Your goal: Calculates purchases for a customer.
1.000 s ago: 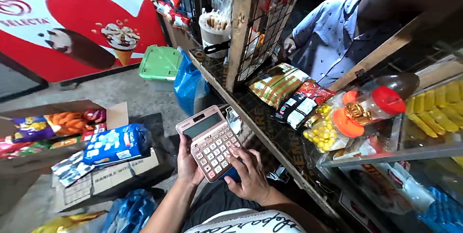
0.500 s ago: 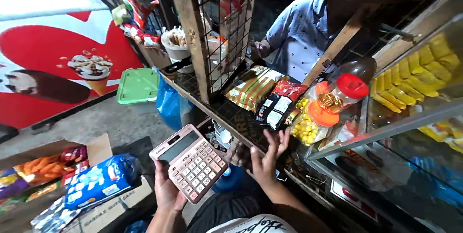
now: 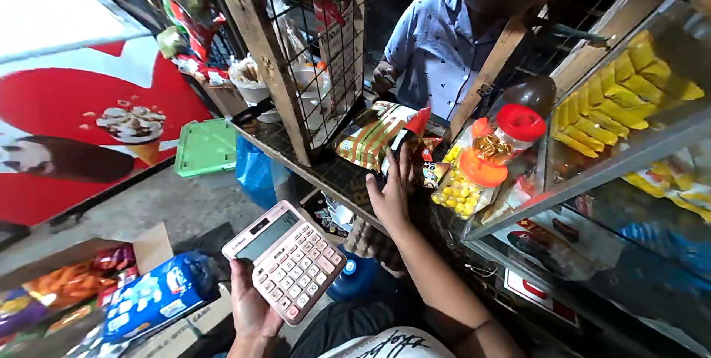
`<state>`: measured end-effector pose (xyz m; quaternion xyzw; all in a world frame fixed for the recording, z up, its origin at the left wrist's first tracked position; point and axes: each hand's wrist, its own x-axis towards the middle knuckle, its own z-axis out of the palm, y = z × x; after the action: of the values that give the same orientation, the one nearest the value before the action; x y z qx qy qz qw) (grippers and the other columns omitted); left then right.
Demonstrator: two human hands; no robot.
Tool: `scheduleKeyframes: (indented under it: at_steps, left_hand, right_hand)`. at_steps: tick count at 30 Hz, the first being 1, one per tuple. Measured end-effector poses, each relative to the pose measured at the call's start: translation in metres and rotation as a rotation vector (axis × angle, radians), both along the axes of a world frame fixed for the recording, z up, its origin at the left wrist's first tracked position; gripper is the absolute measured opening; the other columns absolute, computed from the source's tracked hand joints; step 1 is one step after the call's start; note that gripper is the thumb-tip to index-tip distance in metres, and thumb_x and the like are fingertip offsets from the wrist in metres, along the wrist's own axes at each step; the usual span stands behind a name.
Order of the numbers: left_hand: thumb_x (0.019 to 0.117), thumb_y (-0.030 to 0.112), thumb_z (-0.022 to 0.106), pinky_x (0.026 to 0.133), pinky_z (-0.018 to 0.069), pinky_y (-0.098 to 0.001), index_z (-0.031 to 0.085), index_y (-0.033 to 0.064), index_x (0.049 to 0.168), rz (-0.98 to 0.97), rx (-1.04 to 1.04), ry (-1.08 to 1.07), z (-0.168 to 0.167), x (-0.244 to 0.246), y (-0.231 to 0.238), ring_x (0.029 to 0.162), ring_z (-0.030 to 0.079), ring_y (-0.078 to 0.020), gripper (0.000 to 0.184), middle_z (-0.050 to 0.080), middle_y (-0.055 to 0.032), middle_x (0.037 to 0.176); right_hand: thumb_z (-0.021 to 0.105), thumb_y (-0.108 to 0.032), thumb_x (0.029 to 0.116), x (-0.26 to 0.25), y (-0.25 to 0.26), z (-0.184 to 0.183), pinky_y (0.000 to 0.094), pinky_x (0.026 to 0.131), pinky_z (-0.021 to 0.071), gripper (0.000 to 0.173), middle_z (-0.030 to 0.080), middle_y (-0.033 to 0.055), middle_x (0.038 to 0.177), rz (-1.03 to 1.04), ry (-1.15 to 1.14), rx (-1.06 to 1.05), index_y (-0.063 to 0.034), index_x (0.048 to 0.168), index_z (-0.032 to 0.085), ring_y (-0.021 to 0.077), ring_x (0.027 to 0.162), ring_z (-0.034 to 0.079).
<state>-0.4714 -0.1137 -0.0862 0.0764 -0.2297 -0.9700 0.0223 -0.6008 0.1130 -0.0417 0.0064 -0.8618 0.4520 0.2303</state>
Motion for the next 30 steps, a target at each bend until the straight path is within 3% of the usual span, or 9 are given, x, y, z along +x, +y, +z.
scheduleKeyframes:
  at_steps: [6,9,13,18,23,24,26,28,30]
  left_hand:
    - [0.0989,0.07,0.034,0.09,0.0611,-0.0499,0.066,0.0114,0.127,-0.034,0.055,0.053,-0.01,0.005,-0.002,0.11,0.072,-0.026,0.073,0.072,-0.0143,0.119]
    - [0.1008,0.068,0.029,0.091,0.0612,-0.0487,0.065,0.0122,0.127,-0.03,0.049,0.072,-0.009,0.007,-0.002,0.111,0.071,-0.0252,0.072,0.072,-0.0132,0.121]
    - [0.1012,0.068,0.029,0.09,0.0613,-0.0484,0.066,0.0121,0.126,-0.024,0.05,0.067,-0.006,0.009,-0.001,0.111,0.072,-0.0251,0.072,0.073,-0.0133,0.12]
    - [0.101,0.067,0.032,0.092,0.0604,-0.0492,0.067,0.0112,0.125,-0.046,0.096,0.095,-0.004,0.011,-0.001,0.112,0.071,-0.0264,0.071,0.072,-0.0145,0.12]
    - [0.0994,0.07,0.031,0.092,0.0601,-0.051,0.066,0.0117,0.126,-0.059,0.116,0.079,-0.004,0.011,-0.001,0.112,0.071,-0.0276,0.074,0.072,-0.0153,0.12]
    - [0.1001,0.07,0.029,0.092,0.0604,-0.0509,0.066,0.0112,0.125,-0.051,0.121,0.073,-0.004,0.011,-0.001,0.111,0.071,-0.0277,0.074,0.072,-0.0155,0.12]
    - [0.1009,0.068,0.03,0.093,0.0599,-0.0517,0.066,0.0096,0.125,-0.055,0.169,0.092,-0.004,0.012,-0.002,0.112,0.071,-0.0292,0.073,0.072,-0.017,0.12]
    - [0.1013,0.067,0.031,0.093,0.06,-0.0509,0.067,0.0099,0.125,-0.056,0.178,0.115,-0.004,0.013,-0.004,0.112,0.071,-0.0287,0.071,0.072,-0.0165,0.12]
    - [0.1011,0.067,0.032,0.094,0.0593,-0.0512,0.067,0.0096,0.126,-0.069,0.196,0.131,-0.005,0.012,-0.004,0.113,0.07,-0.0293,0.071,0.071,-0.0168,0.121]
  right_hand:
    - [0.067,-0.031,0.0933,-0.012,-0.005,0.006,0.0643,0.121,0.0195,0.063,0.015,0.0144,0.171,0.015,-0.05,0.153,-0.0152,0.151,0.049,0.0409,0.156,0.013]
    - [0.07,-0.028,0.0907,-0.012,-0.002,0.0,0.0647,0.118,0.0247,0.062,0.018,0.0132,0.17,-0.001,-0.022,0.158,-0.0172,0.148,0.051,0.0383,0.156,0.018]
    - [0.072,-0.024,0.0904,-0.009,0.002,-0.005,0.0588,0.121,0.0276,0.07,0.015,0.0177,0.17,0.038,0.028,0.08,-0.0113,0.154,0.044,0.0374,0.156,0.02]
    - [0.069,-0.025,0.092,-0.002,0.013,-0.017,0.0496,0.12,0.0353,0.073,0.02,0.0151,0.169,0.082,0.124,-0.007,-0.0072,0.156,0.038,0.0292,0.155,0.024]
    - [0.066,-0.03,0.0936,0.012,0.027,-0.032,0.0504,0.121,0.0328,0.075,0.024,0.0191,0.168,0.016,0.148,-0.036,-0.0036,0.157,0.035,0.032,0.154,0.028]
    - [0.066,-0.028,0.0933,0.017,0.029,-0.034,0.0483,0.119,0.0367,0.074,0.025,0.021,0.167,0.004,0.158,-0.056,-0.0024,0.156,0.037,0.0325,0.151,0.033]
    - [0.065,-0.017,0.0921,0.028,0.032,-0.038,0.0385,0.1,0.0513,0.066,0.029,0.0248,0.162,-0.002,0.184,-0.113,0.0018,0.151,0.04,0.028,0.133,0.052]
    - [0.06,-0.007,0.0897,0.037,0.034,-0.043,0.0301,0.084,0.056,0.054,0.033,0.027,0.158,0.021,0.183,-0.171,0.0069,0.139,0.044,0.02,0.114,0.062]
    - [0.058,-0.003,0.0876,0.042,0.037,-0.045,0.0272,0.08,0.0559,0.047,0.033,0.0275,0.156,0.022,0.164,-0.233,0.0094,0.132,0.046,0.0173,0.111,0.063]
